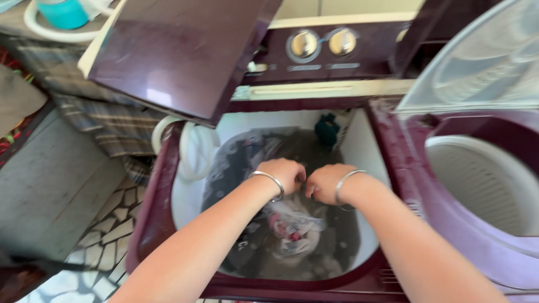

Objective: Washing and rinsing clothes in a semi-automatic twin-tub washing machine.

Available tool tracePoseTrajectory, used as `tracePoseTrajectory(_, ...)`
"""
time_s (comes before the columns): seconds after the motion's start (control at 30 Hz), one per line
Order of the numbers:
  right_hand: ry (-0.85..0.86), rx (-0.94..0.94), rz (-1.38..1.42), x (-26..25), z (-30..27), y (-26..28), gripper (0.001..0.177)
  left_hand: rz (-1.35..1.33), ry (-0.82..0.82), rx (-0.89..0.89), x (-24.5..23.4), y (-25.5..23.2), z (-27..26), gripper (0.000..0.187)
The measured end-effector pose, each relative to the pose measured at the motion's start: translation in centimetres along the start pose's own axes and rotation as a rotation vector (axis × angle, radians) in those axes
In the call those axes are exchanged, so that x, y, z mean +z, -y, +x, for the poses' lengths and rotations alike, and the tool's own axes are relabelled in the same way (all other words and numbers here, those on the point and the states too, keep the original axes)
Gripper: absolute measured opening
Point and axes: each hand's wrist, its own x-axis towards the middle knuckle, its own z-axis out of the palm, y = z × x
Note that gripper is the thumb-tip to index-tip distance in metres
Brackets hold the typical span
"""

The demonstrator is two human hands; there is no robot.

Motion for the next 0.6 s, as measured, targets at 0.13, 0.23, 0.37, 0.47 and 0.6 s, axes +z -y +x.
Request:
tracePoseTrajectory(0.13,0.281,0.025,-0.07,6.8,5.8,-1.7,0.043,0.131,0.145,-0.052,4.1,2.8,-0.7,0.028)
tracePoseTrajectory(0.23,0.258,0.027,-0.018,10.4,9.1,-7.2,0.044,0.207,0.267,-0.005,6.4,3.4,0.2,0.033)
tracePoseTrajectory(0.37,0.241,0.066,0.105,9.6,8.6,-6.5,0.045,0.256,0.177,0.144,13.0,5.3,2.7,0.028)
tracePoseTrajectory(0.47,0.237,0.05,0.155,9.0,8.3,-6.3,0.046,0.34,0.106,0.217,15.1,5.6,3.2,0.033)
tracePoseTrajectory(0.6,0.196,0.067,0.174,8.3,7.9,-6.4,0.045,0.295,0.136,0.188,16.0,6.6,3.5,0.036)
